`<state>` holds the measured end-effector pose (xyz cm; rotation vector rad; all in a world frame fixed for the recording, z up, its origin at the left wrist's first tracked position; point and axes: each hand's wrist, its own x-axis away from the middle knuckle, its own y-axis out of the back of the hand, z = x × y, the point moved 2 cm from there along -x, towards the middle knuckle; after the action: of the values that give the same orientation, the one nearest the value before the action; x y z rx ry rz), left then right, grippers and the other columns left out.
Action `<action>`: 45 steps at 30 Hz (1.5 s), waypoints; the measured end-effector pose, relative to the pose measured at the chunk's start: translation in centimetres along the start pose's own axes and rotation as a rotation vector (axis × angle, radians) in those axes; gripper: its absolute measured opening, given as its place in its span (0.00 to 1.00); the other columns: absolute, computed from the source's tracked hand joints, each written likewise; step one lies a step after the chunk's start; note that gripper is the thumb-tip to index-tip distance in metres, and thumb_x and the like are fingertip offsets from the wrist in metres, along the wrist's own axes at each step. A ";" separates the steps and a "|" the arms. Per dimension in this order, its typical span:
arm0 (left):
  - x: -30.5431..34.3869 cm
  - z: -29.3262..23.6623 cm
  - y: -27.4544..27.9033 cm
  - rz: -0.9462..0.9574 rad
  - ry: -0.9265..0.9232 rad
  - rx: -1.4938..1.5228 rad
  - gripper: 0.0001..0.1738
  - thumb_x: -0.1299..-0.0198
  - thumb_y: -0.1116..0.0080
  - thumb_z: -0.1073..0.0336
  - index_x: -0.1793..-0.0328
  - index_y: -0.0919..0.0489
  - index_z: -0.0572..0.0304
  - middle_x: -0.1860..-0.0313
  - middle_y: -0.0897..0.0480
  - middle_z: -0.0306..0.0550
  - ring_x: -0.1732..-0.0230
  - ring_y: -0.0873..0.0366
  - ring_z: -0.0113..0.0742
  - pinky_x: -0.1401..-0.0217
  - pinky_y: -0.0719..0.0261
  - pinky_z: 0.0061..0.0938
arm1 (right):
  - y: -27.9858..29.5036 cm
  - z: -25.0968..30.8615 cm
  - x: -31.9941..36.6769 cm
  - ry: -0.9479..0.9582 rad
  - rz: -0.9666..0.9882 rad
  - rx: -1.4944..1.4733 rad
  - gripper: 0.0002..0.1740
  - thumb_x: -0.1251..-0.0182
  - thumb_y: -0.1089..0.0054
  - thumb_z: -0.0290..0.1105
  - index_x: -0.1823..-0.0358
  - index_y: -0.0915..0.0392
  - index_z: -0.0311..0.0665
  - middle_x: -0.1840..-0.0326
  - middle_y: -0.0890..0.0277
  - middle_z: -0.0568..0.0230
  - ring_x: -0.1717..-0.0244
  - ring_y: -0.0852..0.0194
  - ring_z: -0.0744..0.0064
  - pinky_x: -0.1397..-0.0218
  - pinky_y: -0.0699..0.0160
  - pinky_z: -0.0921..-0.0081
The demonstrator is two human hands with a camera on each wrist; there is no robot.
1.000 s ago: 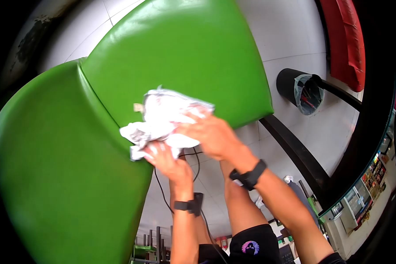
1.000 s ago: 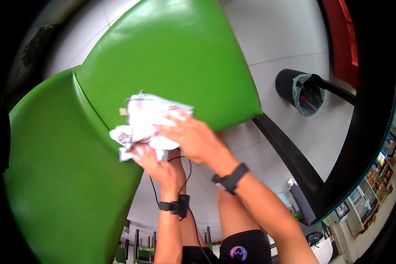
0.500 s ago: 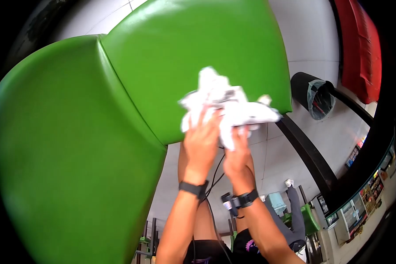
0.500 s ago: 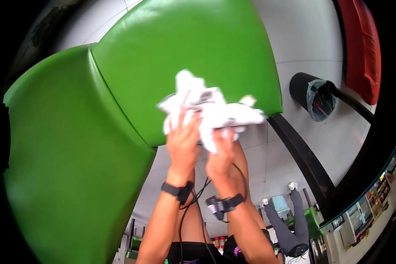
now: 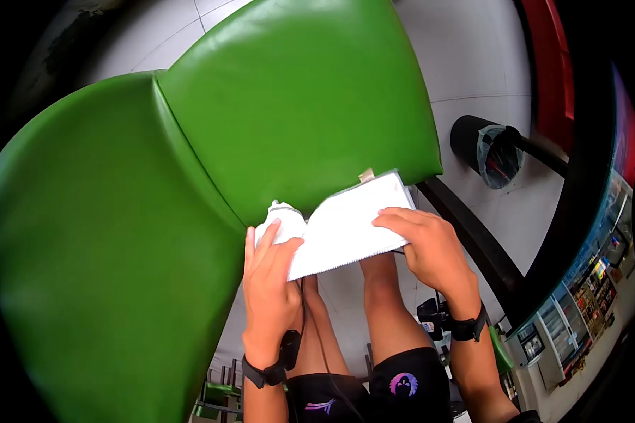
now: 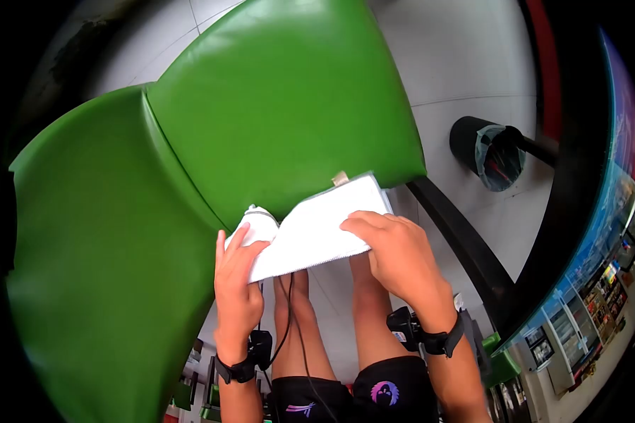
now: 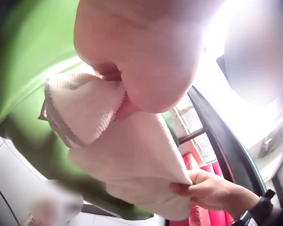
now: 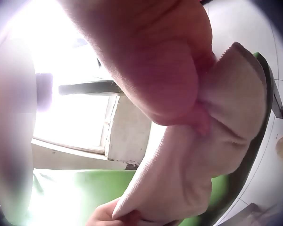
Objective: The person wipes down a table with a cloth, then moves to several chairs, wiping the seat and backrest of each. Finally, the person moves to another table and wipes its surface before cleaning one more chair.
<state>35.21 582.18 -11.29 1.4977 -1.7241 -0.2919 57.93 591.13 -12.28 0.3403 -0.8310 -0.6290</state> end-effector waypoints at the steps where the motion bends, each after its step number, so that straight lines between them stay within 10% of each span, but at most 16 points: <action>1: -0.2 -0.3 0.2 0.015 -0.012 0.017 0.24 0.54 0.53 0.87 0.49 0.21 0.64 0.56 0.18 0.57 0.34 0.27 0.59 0.25 0.39 0.56 | -0.1 -0.2 0.2 -0.025 -0.015 0.002 0.22 0.48 0.48 0.15 0.52 0.19 0.39 0.49 0.18 0.54 0.49 0.21 0.47 0.47 0.24 0.60; 9: -1.6 1.1 2.4 0.174 0.129 -0.151 0.27 0.59 0.55 0.89 0.51 0.21 0.62 0.53 0.18 0.56 0.53 0.20 0.61 0.49 0.21 0.43 | 0.3 0.6 -0.1 -0.018 0.235 -0.050 0.12 0.53 0.31 0.19 0.69 0.27 0.33 0.65 0.22 0.50 0.62 0.24 0.43 0.61 0.27 0.57; 13: -4.7 0.1 6.0 -0.046 0.062 -0.248 0.27 0.57 0.55 0.88 0.52 0.17 0.62 0.53 0.15 0.55 0.48 0.18 0.56 0.46 0.20 0.39 | 4.5 2.3 -2.6 0.090 0.327 -0.230 0.17 0.57 0.27 0.20 0.70 0.29 0.32 0.68 0.24 0.51 0.66 0.27 0.46 0.63 0.30 0.61; 21: -11.0 -0.1 6.3 -0.412 -0.145 -0.348 0.37 0.58 0.56 0.90 0.39 0.21 0.60 0.31 0.26 0.55 0.23 0.39 0.59 0.21 0.48 0.55 | 9.5 4.9 -9.3 0.424 -0.497 0.074 0.13 0.58 0.51 0.08 0.73 0.36 0.32 0.47 0.26 0.52 0.45 0.31 0.46 0.44 0.31 0.61; 25: -12.9 5.8 -2.7 -0.177 -0.103 -0.274 0.50 0.61 0.55 0.94 0.27 0.29 0.48 0.20 0.41 0.51 0.19 0.49 0.60 0.20 0.53 0.57 | 2.2 -2.3 -12.6 0.157 -0.467 0.134 0.15 0.51 0.50 0.08 0.62 0.31 0.31 0.41 0.27 0.49 0.38 0.32 0.44 0.36 0.32 0.57; 29: -13.6 6.1 -3.6 -0.211 -0.025 -0.281 0.53 0.61 0.51 0.91 0.24 0.32 0.42 0.18 0.43 0.47 0.17 0.54 0.57 0.20 0.58 0.62 | -0.5 -3.7 -11.7 0.174 -0.485 0.173 0.30 0.42 0.56 0.13 0.36 0.30 0.35 0.31 0.31 0.50 0.29 0.38 0.44 0.20 0.49 0.49; 35: -16.8 6.7 -2.7 -0.319 -0.028 -0.378 0.53 0.60 0.49 0.90 0.23 0.33 0.38 0.18 0.42 0.41 0.17 0.52 0.53 0.21 0.61 0.66 | -2.8 -2.0 -15.7 0.034 -0.630 0.171 0.39 0.47 0.53 0.15 0.28 0.36 0.34 0.27 0.37 0.45 0.23 0.47 0.43 0.18 0.64 0.43; 39: -23.2 8.5 1.7 -0.481 -0.036 -0.292 0.50 0.59 0.53 0.91 0.25 0.31 0.42 0.20 0.40 0.42 0.19 0.48 0.54 0.20 0.58 0.61 | -1.6 2.5 -22.4 0.115 -0.728 0.042 0.44 0.49 0.48 0.16 0.24 0.40 0.37 0.24 0.41 0.44 0.23 0.48 0.41 0.18 0.66 0.42; 45: -23.8 13.5 4.6 -0.659 0.122 -0.252 0.25 0.39 0.43 0.69 0.34 0.25 0.65 0.30 0.26 0.52 0.24 0.39 0.57 0.20 0.50 0.51 | -3.0 10.6 -31.3 0.490 -0.257 0.090 0.37 0.45 0.49 0.19 0.29 0.32 0.47 0.24 0.36 0.62 0.22 0.46 0.47 0.19 0.54 0.49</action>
<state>21.61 600.64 -26.97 1.8069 -1.0104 -0.7111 32.73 608.37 -25.12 0.6604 -0.3469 -0.7089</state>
